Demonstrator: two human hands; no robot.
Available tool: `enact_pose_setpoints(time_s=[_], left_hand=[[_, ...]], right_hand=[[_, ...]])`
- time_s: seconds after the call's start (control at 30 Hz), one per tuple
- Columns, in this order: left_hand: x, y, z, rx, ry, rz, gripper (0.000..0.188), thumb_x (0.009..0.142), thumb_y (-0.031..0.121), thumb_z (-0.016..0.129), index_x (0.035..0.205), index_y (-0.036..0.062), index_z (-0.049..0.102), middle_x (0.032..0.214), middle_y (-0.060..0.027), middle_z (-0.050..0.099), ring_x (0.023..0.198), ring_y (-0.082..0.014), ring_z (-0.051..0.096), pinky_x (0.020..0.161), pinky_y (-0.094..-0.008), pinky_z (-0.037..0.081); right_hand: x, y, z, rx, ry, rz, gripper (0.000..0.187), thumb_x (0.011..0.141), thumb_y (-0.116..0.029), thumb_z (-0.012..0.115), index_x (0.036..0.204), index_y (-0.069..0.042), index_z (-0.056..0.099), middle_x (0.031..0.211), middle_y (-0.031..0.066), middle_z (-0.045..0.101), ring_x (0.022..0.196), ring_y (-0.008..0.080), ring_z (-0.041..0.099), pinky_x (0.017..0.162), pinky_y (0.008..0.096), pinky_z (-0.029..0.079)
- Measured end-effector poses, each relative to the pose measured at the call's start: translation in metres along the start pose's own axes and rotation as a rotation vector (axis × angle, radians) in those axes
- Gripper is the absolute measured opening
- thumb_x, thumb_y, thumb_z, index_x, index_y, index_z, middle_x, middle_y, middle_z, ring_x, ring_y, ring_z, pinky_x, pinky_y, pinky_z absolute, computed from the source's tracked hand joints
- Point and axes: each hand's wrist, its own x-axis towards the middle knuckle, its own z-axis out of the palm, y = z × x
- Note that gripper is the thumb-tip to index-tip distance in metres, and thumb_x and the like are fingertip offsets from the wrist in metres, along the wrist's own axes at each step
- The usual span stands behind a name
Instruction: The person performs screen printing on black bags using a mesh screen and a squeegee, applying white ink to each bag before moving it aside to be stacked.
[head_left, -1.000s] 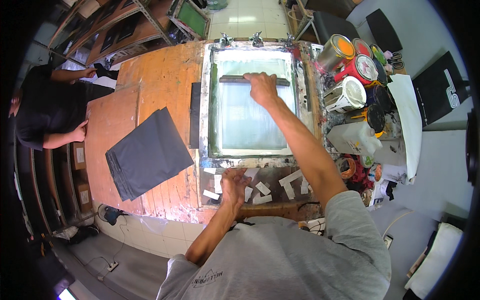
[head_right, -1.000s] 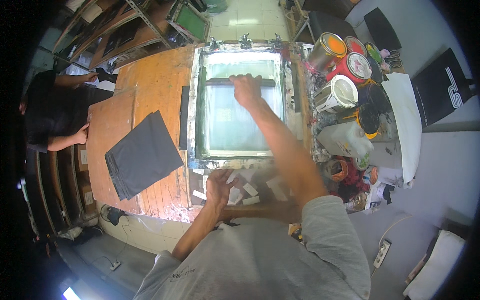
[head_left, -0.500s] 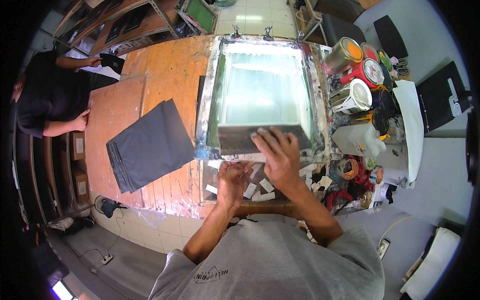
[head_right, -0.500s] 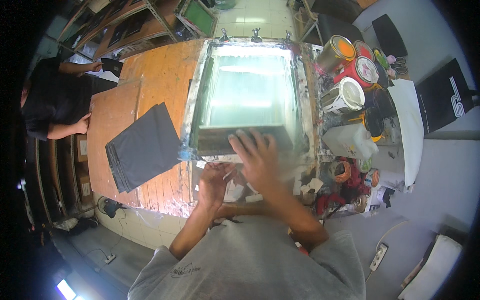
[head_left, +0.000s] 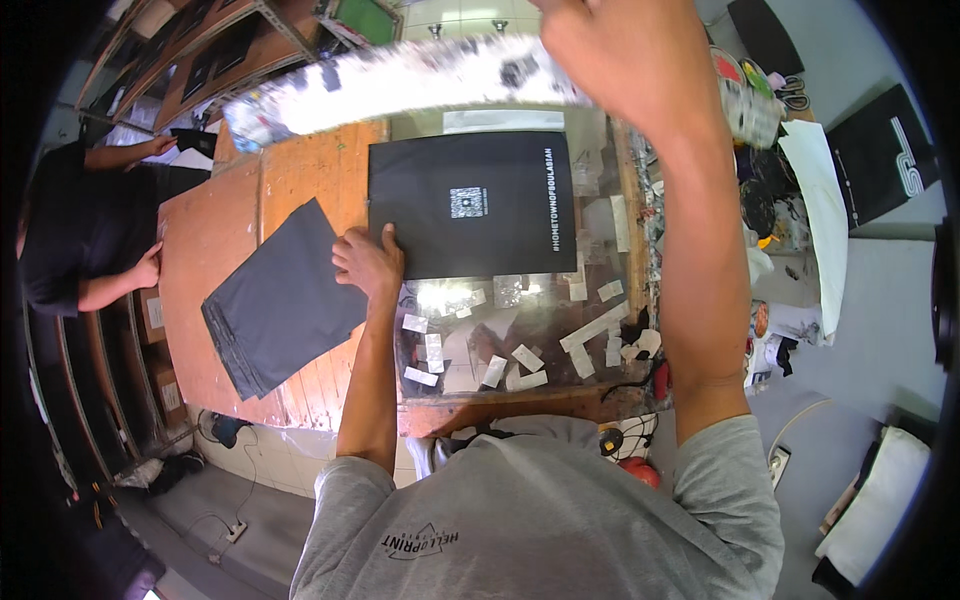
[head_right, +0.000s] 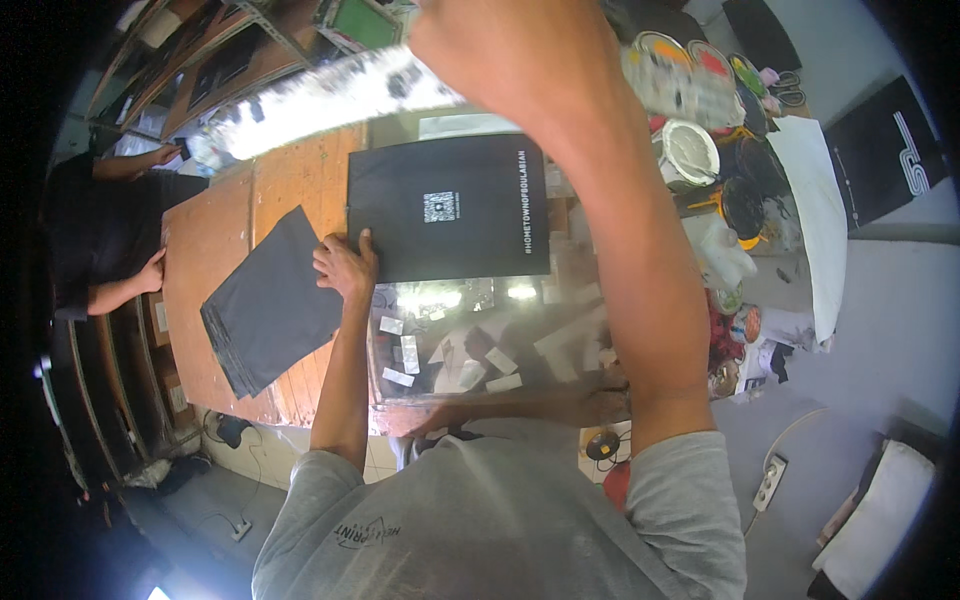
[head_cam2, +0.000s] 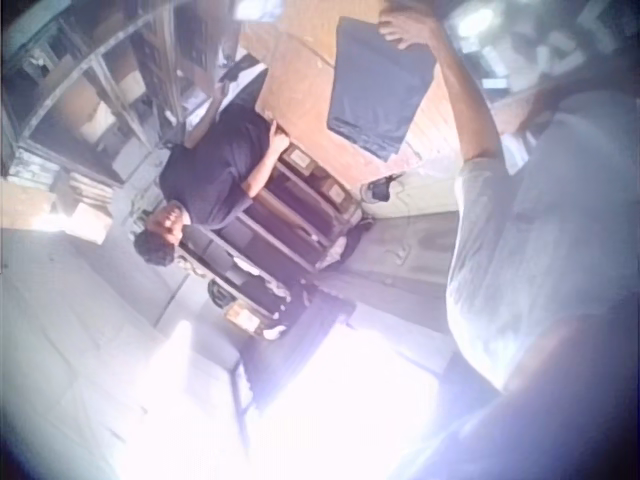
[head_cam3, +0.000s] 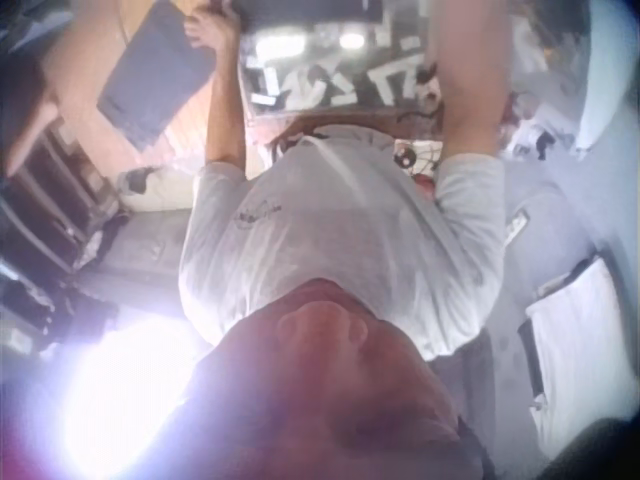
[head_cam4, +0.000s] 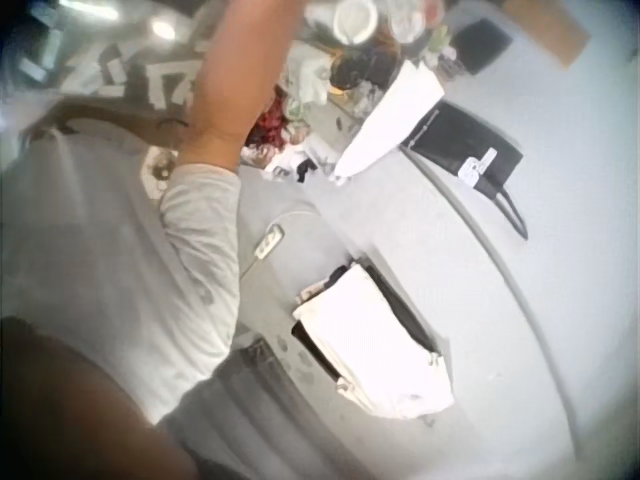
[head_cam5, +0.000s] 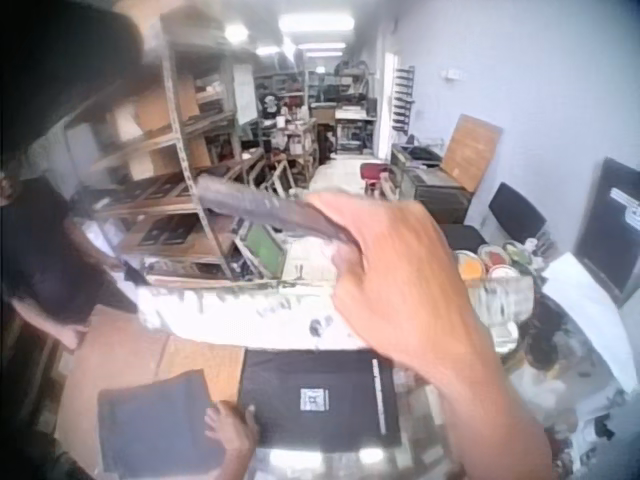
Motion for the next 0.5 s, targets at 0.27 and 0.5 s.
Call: enact_pose_setpoints(time_s=[0.27, 0.5], left_hand=[[0.041, -0.026, 0.013, -0.522, -0.321, 0.118, 0.025, 0.093, 0.025, 0.071, 0.096, 0.0003, 0.069, 0.109, -0.0213, 0.063, 0.103, -0.0355, 0.062, 0.086, -0.0488, 0.048], [0.13, -0.152, -0.039, -0.113, 0.402, -0.01, 0.025, 0.088, 0.022, 0.074, 0.102, 0.0011, 0.069, 0.11, -0.0222, 0.066, 0.1, -0.0371, 0.064, 0.085, -0.0485, 0.049]], right_hand=[[0.047, 0.011, -0.028, 0.064, -0.216, 0.138, 0.028, 0.08, 0.003, 0.052, 0.099, 0.002, 0.073, 0.075, 0.0211, 0.069, 0.068, 0.0274, 0.067, 0.068, 0.0431, 0.051], [0.058, 0.015, -0.01, -0.043, -0.153, 0.021, 0.031, 0.086, -0.006, 0.064, 0.116, -0.005, 0.073, 0.101, 0.0197, 0.074, 0.092, 0.0292, 0.068, 0.087, 0.0405, 0.051]])
